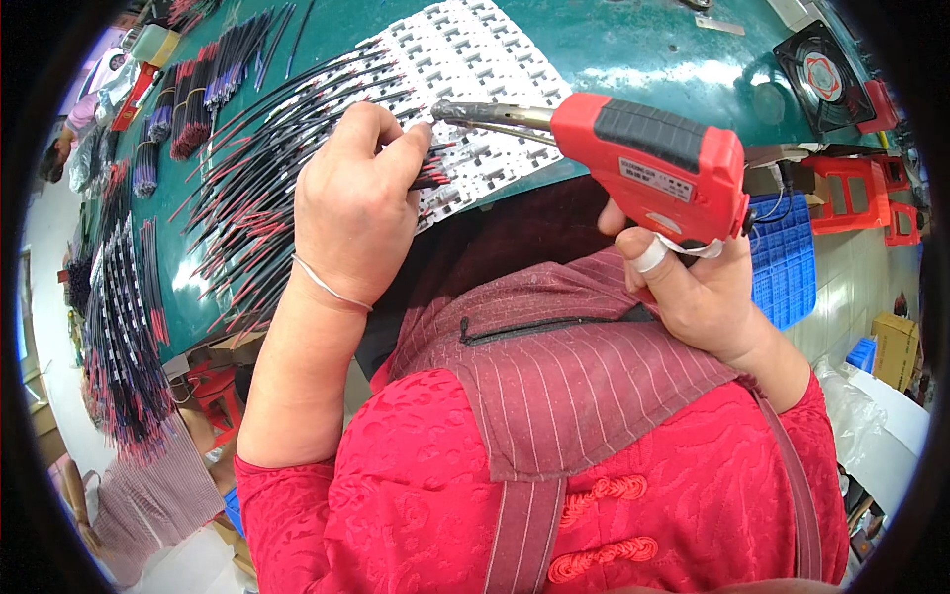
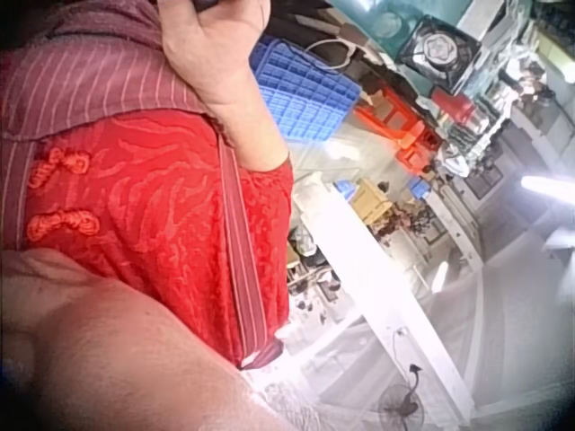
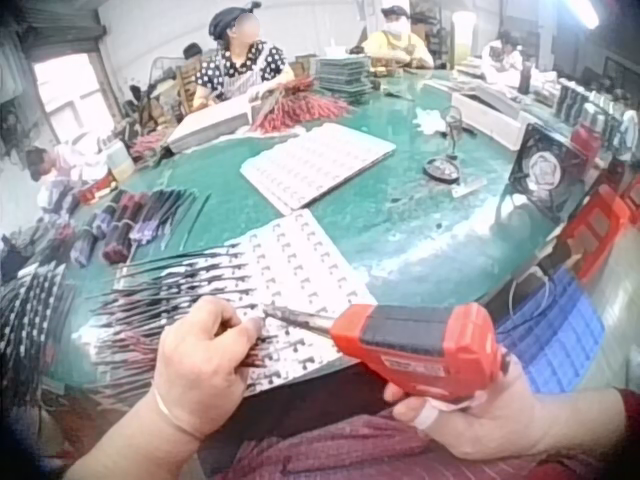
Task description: The person picks up bundles of wires and touches the tip of a soldering gun to the end of each wire one at a time.
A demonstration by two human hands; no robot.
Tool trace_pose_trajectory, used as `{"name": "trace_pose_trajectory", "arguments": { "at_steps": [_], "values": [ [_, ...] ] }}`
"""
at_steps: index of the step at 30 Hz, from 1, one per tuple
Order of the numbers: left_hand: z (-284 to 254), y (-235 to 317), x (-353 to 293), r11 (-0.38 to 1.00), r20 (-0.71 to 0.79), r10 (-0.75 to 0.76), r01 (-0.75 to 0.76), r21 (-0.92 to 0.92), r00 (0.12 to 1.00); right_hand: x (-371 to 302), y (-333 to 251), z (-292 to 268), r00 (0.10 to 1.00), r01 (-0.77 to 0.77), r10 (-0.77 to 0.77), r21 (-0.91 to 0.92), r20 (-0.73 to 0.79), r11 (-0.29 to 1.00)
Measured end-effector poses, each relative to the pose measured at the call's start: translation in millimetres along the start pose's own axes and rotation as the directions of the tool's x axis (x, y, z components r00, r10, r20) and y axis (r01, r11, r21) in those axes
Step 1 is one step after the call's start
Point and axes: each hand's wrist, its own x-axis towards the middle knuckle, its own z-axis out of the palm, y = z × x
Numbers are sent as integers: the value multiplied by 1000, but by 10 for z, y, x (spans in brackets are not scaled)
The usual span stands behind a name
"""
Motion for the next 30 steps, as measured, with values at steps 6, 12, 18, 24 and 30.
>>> {"name": "trace_pose_trajectory", "arguments": {
  "at_steps": [6, 12, 18, 24, 30],
  "values": [
    [-2, 0, 0, 1000, 4, -4, 4, -3, 1000, -6, -35, -6, 993, -117, 117, -13, 24, 993],
    [-8, 20, 3, 1000, 10, -13, 13, 3, 1000, 13, 8, 6, 995, 100, -99, 28, -14, 995],
    [-13, 14, 1, 999, 7, -37, 38, -33, 999, -14, -13, -32, 997, 74, -74, 15, -15, 997],
    [-10, -36, -2, 994, -19, -78, 76, -81, 997, -60, -28, -39, 996, -78, 81, 65, -46, 995],
    [10, -84, 22, 990, -28, -91, 88, -112, 995, -18, 3, -39, 999, -42, 43, -72, 19, 997]
  ]
}}
